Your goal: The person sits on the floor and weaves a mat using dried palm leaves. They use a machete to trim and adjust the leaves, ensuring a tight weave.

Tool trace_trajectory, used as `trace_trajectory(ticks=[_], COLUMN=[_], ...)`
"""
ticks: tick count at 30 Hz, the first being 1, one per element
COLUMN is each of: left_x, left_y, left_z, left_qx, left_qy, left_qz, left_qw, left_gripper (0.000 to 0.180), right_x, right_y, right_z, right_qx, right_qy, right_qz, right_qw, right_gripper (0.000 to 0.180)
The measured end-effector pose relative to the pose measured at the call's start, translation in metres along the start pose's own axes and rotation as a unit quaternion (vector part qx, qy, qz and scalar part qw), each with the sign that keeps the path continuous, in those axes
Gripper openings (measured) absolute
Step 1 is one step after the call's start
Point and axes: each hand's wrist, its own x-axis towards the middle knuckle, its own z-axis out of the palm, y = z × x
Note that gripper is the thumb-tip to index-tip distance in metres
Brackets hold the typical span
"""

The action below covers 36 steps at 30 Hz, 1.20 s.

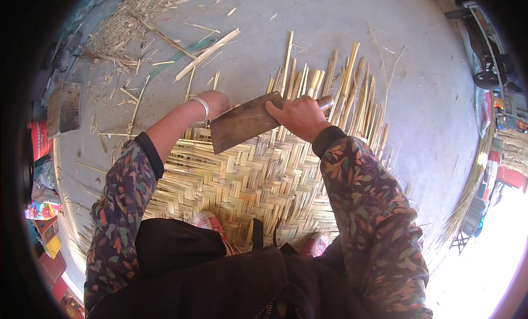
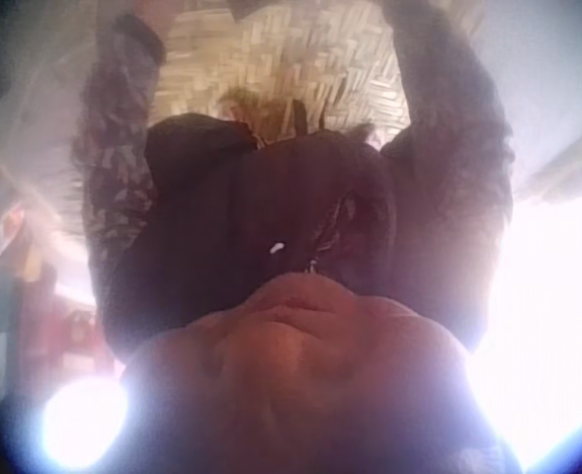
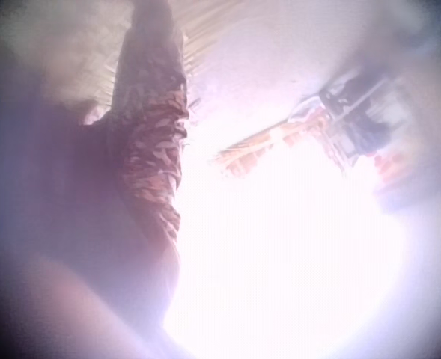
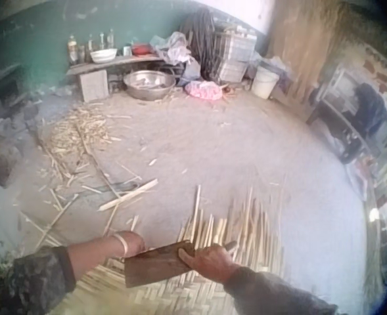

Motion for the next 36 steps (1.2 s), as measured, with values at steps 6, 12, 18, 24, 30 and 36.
trace_trajectory(ticks=[6,12,18,24,30,36], left_x=[-0.006,0.012,-0.005,-0.008,-0.077,-0.130], left_y=[0.014,0.004,0.086,0.047,-0.108,-0.111], left_z=[0.018,0.041,-0.006,-0.133,-0.006,0.064], left_qx=[0.010,-0.013,-0.137,-0.518,-0.237,-0.140], left_qy=[0.042,0.031,0.029,0.230,0.090,-0.001], left_qz=[-0.064,-0.068,0.088,0.147,-0.056,-0.118], left_qw=[0.997,0.997,0.986,0.810,0.966,0.983], left_gripper=[0.039,0.039,0.041,0.055,0.051,0.052], right_x=[0.009,0.016,0.013,0.010,-0.022,-0.017], right_y=[0.000,0.003,0.000,-0.013,-0.045,-0.083], right_z=[0.016,0.030,0.039,0.020,-0.018,-0.048], right_qx=[0.020,0.031,0.052,0.081,0.133,0.075], right_qy=[-0.083,-0.125,-0.196,-0.148,-0.132,-0.114], right_qz=[0.005,0.000,0.015,0.043,0.046,-0.057], right_qw=[0.996,0.992,0.979,0.985,0.981,0.989], right_gripper=[0.041,0.048,0.037,0.046,0.040,0.044])
